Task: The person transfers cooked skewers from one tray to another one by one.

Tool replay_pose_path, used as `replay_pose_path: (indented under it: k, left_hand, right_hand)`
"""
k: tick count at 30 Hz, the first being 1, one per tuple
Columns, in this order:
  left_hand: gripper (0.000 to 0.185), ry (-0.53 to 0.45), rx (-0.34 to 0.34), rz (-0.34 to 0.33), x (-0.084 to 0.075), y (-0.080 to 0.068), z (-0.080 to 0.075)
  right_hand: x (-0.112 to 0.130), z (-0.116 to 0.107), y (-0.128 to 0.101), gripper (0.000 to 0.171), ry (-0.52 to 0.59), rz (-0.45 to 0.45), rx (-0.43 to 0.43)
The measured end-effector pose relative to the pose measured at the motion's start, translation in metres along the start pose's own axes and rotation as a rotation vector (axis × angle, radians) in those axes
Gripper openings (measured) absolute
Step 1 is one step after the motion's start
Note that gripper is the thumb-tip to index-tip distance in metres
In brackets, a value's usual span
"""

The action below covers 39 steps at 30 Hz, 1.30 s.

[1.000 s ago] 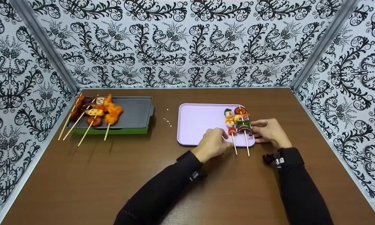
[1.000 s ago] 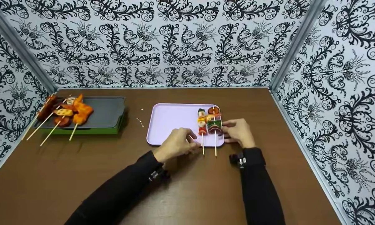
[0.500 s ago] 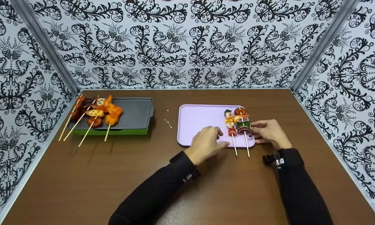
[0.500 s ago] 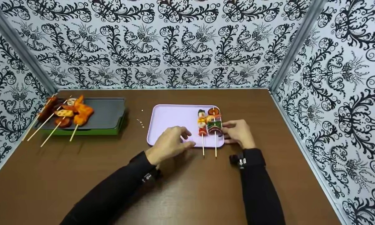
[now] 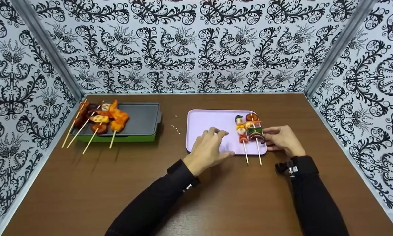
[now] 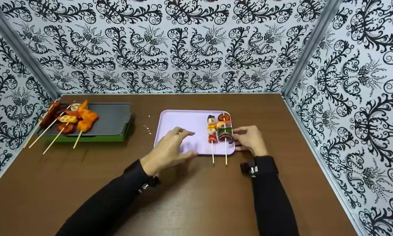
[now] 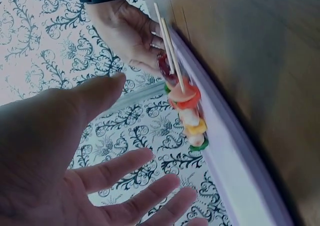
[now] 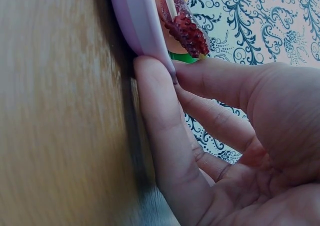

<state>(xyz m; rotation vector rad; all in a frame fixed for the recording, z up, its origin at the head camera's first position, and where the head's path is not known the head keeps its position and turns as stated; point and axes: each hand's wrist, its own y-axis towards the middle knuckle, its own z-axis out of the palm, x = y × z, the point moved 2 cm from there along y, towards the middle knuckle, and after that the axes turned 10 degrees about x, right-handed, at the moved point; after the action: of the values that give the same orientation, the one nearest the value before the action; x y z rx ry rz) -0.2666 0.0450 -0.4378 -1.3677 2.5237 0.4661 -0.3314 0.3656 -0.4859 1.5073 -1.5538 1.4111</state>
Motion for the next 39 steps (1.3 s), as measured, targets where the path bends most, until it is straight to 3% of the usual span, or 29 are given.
replay_pose_path:
  k: [9,19,31,39]
  left_hand:
    - [0.094,0.094,0.04,0.03,0.016,-0.013,-0.017]
    - [0.101,0.151,-0.012,0.052,0.046,-0.03,-0.035]
    - [0.113,0.236,-0.01,-0.089,0.085,-0.052,-0.053]
    - [0.118,0.235,-0.039,-0.181,0.114,-0.068,-0.071]
  right_hand:
    - [0.002,0.001,-0.001,0.041,0.007,0.011,-0.004]
    - [0.0,-0.001,0.0,0.044,0.005,-0.004,0.01]
    - [0.003,0.0,-0.001,0.042,-0.004,0.005,-0.006]
    - [0.001,-0.001,0.0,0.041,-0.013,0.013,-0.017]
